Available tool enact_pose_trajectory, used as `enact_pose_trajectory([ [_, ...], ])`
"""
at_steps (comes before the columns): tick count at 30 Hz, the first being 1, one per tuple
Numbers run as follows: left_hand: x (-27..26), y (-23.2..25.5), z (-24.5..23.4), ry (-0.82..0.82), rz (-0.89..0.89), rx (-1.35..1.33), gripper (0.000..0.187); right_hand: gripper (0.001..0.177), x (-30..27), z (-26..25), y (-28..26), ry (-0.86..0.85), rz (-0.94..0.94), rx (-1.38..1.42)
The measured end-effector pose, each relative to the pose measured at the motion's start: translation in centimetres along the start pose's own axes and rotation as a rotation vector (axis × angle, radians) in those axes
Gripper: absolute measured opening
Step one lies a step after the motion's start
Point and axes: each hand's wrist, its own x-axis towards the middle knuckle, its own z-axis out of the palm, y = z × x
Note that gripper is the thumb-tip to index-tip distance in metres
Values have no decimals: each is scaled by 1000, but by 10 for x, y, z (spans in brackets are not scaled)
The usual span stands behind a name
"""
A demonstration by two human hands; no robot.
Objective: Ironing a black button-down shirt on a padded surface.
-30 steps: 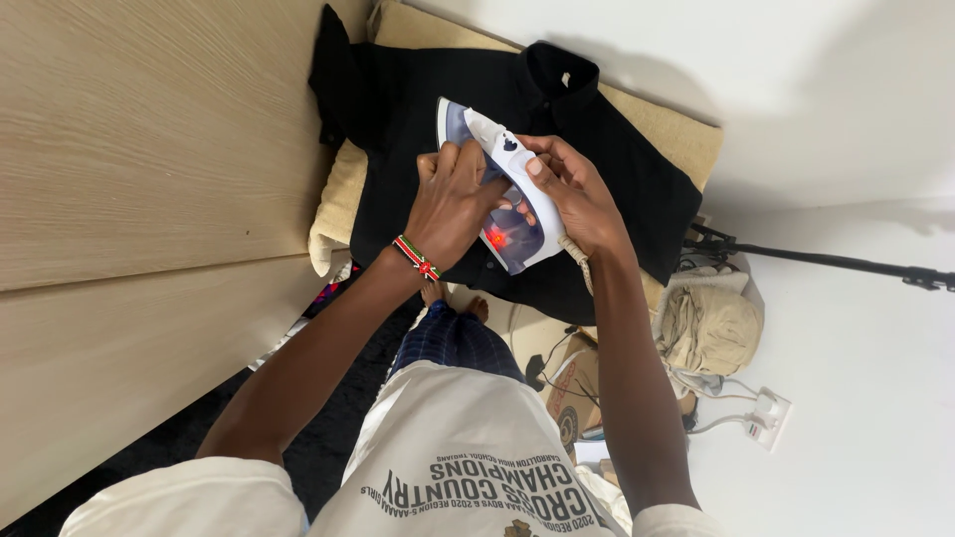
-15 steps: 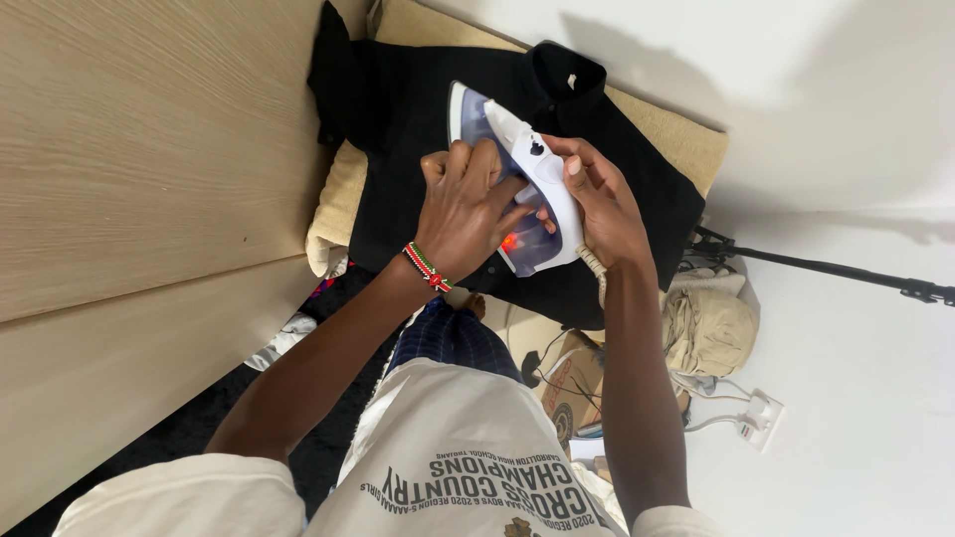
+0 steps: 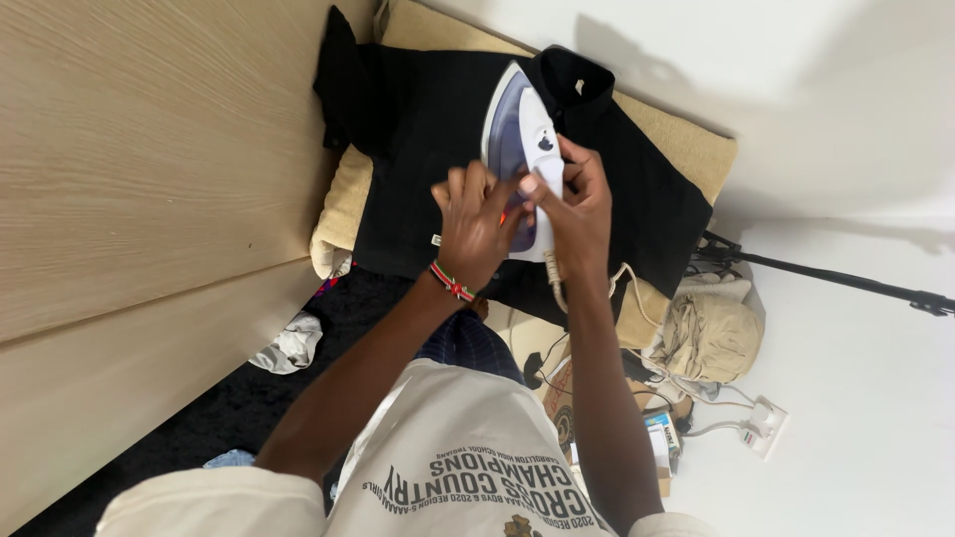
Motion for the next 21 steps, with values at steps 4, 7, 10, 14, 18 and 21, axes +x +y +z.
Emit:
enact_pose_trajectory([
  [4, -29, -8, 23, -34, -149, -44, 26, 58, -6, 17, 15, 55, 44, -31],
  [7, -41, -13, 28, 89, -232, -44, 28, 53, -6, 28, 32, 118, 102, 17],
  [10, -56, -24, 29, 149, -300, -108, 31, 51, -5, 33, 55, 142, 118, 86],
  [14, -75, -56, 22, 97, -274, -43, 35, 51, -3, 37, 84, 191, 151, 60],
  [18, -80, -76, 11, 15, -184, -20, 39, 47, -11, 37, 110, 203, 291, 81],
  [21, -75, -76, 3, -183, -134, 53, 43, 47, -14, 37, 115, 148, 254, 131],
])
